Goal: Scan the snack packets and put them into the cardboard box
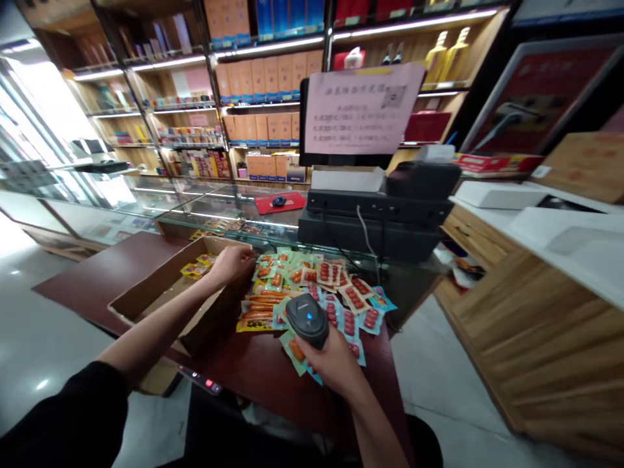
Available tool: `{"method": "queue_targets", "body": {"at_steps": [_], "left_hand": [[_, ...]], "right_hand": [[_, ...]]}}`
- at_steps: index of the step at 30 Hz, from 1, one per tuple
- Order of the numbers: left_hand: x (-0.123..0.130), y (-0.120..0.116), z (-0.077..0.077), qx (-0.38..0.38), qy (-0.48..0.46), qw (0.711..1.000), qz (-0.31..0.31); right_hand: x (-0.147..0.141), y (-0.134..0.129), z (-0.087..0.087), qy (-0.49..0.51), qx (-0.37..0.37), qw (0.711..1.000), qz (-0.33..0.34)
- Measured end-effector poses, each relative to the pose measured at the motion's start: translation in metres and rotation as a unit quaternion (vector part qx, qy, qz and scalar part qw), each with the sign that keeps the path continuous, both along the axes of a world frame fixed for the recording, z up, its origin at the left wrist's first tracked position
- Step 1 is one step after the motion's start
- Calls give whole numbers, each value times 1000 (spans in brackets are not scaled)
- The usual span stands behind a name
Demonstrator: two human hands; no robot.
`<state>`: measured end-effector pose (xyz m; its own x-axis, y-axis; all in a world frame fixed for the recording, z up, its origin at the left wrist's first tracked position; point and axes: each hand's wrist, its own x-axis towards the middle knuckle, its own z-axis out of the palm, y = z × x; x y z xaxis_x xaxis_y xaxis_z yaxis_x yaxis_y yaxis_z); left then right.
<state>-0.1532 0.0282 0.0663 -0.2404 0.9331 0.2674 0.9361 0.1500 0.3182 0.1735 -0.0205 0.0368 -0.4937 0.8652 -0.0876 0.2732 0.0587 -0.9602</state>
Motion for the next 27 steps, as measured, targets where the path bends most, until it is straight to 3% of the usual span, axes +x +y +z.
{"method": "queue_targets", "body": {"at_steps": [6,11,15,18,23,27], "left_hand": [[111,45,-5,-27,28,991,-127],[164,85,-29,-51,84,970,-223],[176,115,-49,-51,139,970,-194],[177,125,-57,-62,194,954,-221],[182,124,-57,-60,238,937,-248],[179,114,-48,-78,142,955,-247]], "right_hand": [[51,1,0,11,14,998,-55],[82,-3,-3,4,7,995,-95],[98,-6,-6,4,-2,993,-114],[106,-7,-7,5,-4,991,-130],[108,-7,-6,3,19,990,-140],[101,-6,-8,16,3,993,-115]]}}
